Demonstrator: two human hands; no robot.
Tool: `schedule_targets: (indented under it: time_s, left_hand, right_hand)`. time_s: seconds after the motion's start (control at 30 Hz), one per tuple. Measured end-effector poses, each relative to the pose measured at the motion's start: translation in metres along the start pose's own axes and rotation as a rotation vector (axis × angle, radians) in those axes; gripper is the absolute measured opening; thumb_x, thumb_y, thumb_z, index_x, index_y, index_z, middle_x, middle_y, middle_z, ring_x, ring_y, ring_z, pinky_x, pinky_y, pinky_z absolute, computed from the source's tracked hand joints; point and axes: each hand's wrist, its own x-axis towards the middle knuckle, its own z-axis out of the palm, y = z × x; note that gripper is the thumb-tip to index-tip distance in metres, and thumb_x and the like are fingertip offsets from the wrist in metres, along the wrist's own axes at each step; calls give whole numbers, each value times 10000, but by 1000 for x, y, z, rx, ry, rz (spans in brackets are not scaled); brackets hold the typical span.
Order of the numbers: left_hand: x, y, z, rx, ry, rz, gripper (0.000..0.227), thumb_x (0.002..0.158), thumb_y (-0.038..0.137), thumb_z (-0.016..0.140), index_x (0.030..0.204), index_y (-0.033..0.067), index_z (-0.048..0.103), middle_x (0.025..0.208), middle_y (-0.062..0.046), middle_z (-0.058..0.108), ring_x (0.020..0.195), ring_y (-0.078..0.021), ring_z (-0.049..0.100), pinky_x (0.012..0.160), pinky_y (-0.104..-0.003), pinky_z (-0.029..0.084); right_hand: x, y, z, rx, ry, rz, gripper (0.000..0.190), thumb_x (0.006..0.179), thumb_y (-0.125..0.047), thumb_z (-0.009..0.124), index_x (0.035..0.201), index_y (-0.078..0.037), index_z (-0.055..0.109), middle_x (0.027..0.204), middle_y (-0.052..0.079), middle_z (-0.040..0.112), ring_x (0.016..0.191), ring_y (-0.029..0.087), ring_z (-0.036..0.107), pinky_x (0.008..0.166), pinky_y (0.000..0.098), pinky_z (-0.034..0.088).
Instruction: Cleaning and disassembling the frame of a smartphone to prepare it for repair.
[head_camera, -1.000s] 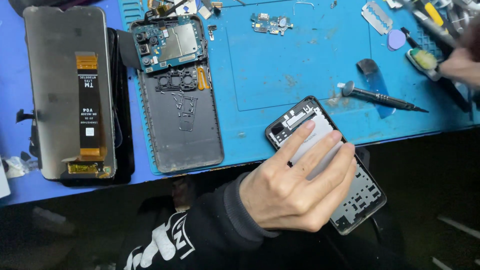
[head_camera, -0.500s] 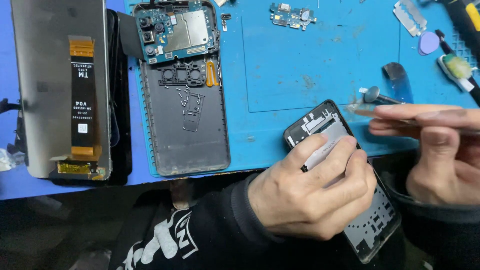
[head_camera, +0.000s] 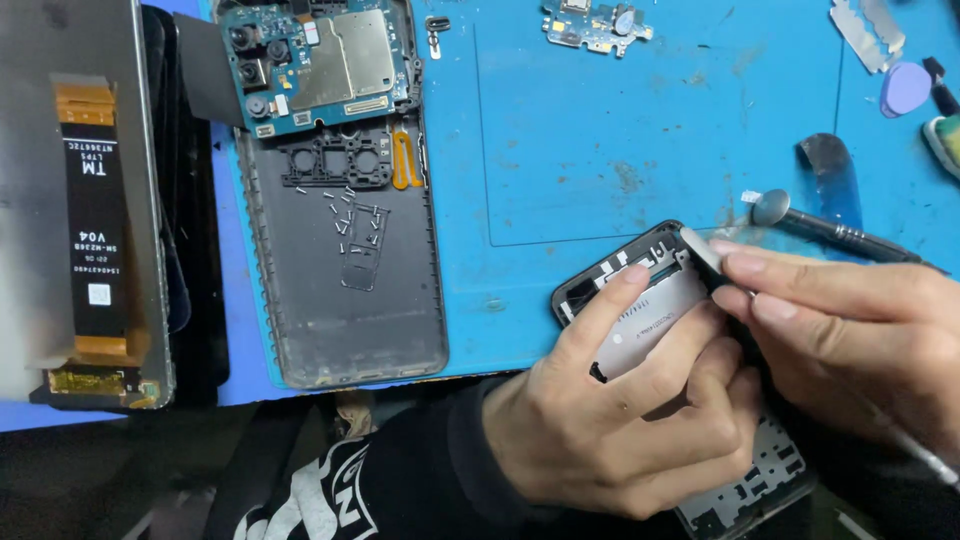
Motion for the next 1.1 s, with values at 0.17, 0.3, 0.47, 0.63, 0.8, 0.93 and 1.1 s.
schedule_targets:
  time_s: [0.17, 0.3, 0.47, 0.63, 0.8, 0.93, 1.1]
  left_hand:
    - [-1, -1, 1, -27, 4, -32, 109, 1051, 142, 573, 1078, 98, 670, 1107, -34, 590, 1270, -235, 578, 1198, -566, 465]
    - [-2, 2, 0, -128, -6, -98, 88, 1054, 137, 568, 1038, 97, 645, 1124, -41, 580, 1304, -237, 563, 1239, -574, 447]
    - [-4, 2, 0, -105, -11, -101, 56, 1020, 99, 566, 987, 93, 611, 1089, -40, 556, 1332, -243, 553, 1235, -578, 422]
    - [-5, 3, 2, -116, -6, -104, 77, 1023, 78, 574, 952, 96, 596, 1067, -40, 545, 1332, -246, 553, 1260, -603, 428]
    - [-2, 3, 0, -162, 2, -124, 91, 1015, 135, 589, 931, 100, 601, 1039, -29, 543, 1301, -234, 566, 1242, -598, 433]
    - [-5, 3, -1, -113, -19, -110, 71, 1018, 132, 596, 956, 105, 618, 1059, -21, 553, 1336, -236, 565, 1250, -580, 428]
    - [1, 2, -5, -163, 11, -125, 73, 1000, 139, 607, 970, 86, 648, 1115, -44, 610, 1299, -241, 572, 1209, -585, 448]
  right_hand:
    - [-9, -32, 17, 38, 38, 60, 385, 971, 13, 559, 1340, 37, 666, 1325, 190, 706, 1194, 260, 693, 973, 357, 538]
    - [-10, -56, 25, -507, -4, -750, 252, 965, -59, 572, 1202, 2, 629, 1349, 189, 641, 1341, 306, 624, 1160, 400, 507]
    - [-12, -56, 26, -487, -15, -757, 232, 958, -39, 573, 1172, 29, 630, 1348, 204, 631, 1339, 331, 622, 1137, 432, 519]
    - [-13, -28, 16, -354, -16, -503, 344, 935, -54, 590, 1257, 46, 655, 1389, 229, 650, 1386, 316, 597, 1137, 411, 499]
    - [-13, 2, 3, -111, -46, -220, 366, 1019, -64, 555, 1342, 56, 678, 1439, 214, 617, 1343, 289, 566, 1068, 389, 521]
    - [-11, 6, 1, 370, 61, 245, 413, 1057, -59, 469, 1440, 29, 595, 1358, 263, 719, 1263, 272, 640, 1027, 415, 511]
    - [-1, 13, 5, 342, 42, 200, 441, 1004, -22, 457, 1424, 57, 564, 1323, 210, 752, 1257, 218, 671, 1042, 369, 483]
